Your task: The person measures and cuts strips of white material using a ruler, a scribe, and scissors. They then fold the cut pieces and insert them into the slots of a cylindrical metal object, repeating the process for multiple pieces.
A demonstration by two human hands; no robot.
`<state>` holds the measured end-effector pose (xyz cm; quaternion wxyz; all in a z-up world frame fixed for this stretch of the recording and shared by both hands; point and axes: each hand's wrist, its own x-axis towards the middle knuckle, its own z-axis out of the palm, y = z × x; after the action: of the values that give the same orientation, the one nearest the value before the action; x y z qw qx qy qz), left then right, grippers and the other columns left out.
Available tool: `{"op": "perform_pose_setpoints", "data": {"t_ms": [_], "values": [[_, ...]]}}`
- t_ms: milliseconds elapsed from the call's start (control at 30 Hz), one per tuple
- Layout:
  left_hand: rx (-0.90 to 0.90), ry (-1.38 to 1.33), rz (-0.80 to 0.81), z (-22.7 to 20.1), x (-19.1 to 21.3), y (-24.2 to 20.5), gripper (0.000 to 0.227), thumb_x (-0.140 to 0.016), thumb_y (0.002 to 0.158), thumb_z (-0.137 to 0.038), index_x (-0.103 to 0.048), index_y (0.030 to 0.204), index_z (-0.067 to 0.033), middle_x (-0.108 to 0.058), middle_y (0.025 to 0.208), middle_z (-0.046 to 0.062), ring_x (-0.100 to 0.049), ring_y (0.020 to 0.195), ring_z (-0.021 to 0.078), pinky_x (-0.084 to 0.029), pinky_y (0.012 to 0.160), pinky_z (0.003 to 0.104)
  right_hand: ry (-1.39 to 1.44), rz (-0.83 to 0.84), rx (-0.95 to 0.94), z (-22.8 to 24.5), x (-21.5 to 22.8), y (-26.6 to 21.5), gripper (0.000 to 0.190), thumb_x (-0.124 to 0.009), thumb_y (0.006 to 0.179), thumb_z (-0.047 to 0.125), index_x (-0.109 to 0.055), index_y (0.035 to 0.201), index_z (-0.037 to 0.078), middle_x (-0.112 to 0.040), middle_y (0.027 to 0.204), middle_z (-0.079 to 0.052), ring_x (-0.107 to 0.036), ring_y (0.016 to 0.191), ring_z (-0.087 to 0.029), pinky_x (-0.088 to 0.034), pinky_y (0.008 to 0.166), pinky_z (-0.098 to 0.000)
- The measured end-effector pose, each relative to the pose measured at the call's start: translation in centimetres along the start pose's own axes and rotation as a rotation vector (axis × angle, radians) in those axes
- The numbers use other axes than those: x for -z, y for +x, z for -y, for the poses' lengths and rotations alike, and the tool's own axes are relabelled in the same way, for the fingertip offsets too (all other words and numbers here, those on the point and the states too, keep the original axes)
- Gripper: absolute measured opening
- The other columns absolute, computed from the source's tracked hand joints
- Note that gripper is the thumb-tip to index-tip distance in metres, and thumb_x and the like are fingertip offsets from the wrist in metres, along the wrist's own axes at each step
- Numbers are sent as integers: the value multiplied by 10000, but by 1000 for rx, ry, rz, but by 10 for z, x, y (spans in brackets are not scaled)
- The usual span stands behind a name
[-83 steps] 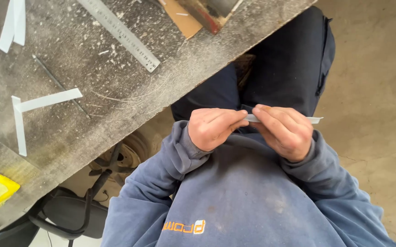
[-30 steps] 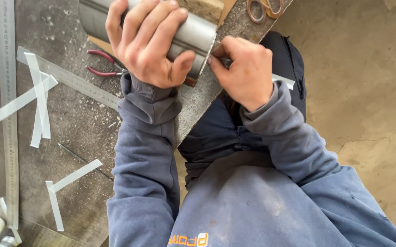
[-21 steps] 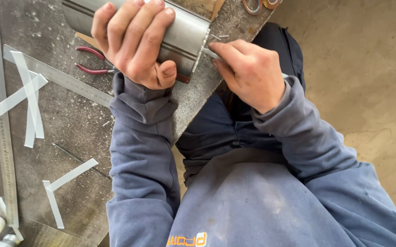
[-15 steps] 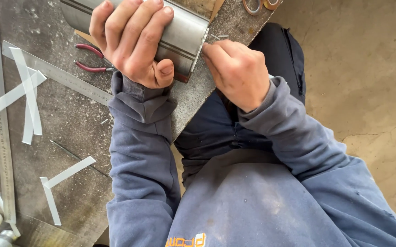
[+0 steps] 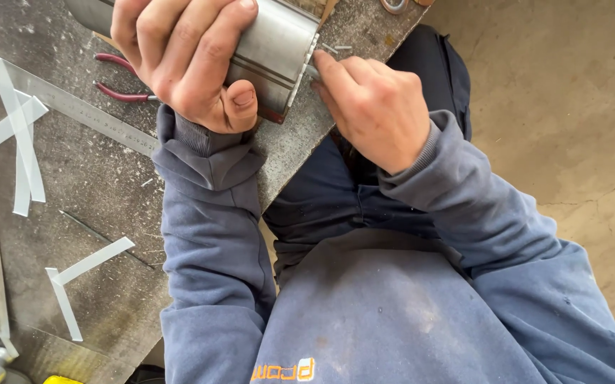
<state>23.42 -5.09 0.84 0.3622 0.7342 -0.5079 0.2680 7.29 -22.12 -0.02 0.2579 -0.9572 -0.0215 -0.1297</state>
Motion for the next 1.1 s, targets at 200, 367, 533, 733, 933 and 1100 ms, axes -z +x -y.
{"op": "perform_pose_setpoints", "data": {"t_ms": [200,367,533,733,933,1100], "values": [[36,0,24,-2,1,0,715,-305,1121,-514,-820,1042,-24,-789,1047,123,-634,1069,293,-375,1046,499,-47,11,-19,-9,6,-18,267,-762,1070,184,-671,1273,36,-631,871,-60,-652,763,-226,-518,661,-351],[36,18,6,1,-3,-8,722,-304,1109,-517,-831,1029,-30,-793,1019,126,-639,1059,295,-355,1052,507,41,-6,6,-8,-5,-3,235,-759,1084,190,-672,1235,32,-619,886,-54,-655,796,-225,-517,679,-349],[16,17,-23,7,-7,-11,717,-310,1100,-513,-842,1023,-37,-802,1019,127,-649,1061,291,-360,1054,500,28,-10,19,-16,3,-16,261,-770,1066,197,-674,1240,28,-607,867,-62,-640,752,-222,-511,650,-344],[23,33,27,7,-3,-16,684,-301,1093,-456,-834,1056,-27,-782,1012,128,-636,1045,311,-364,1029,514,68,-27,65,-15,-16,-5,183,-739,1064,122,-673,1199,18,-603,836,-49,-656,798,-209,-511,678,-335],[-2,38,-23,11,-3,-25,661,-355,1095,-499,-826,1023,-42,-781,995,120,-625,999,301,-337,998,500,60,-14,14,-19,-3,-17,222,-779,1080,204,-672,1191,45,-602,845,-55,-639,732,-227,-505,640,-353],[41,45,36,13,1,-32,653,-346,1111,-507,-832,1053,-73,-765,974,131,-618,973,339,-348,990,540,95,-41,38,-16,-22,-3,151,-744,1078,145,-661,1146,39,-598,833,-52,-657,792,-234,-504,665,-361]]}}
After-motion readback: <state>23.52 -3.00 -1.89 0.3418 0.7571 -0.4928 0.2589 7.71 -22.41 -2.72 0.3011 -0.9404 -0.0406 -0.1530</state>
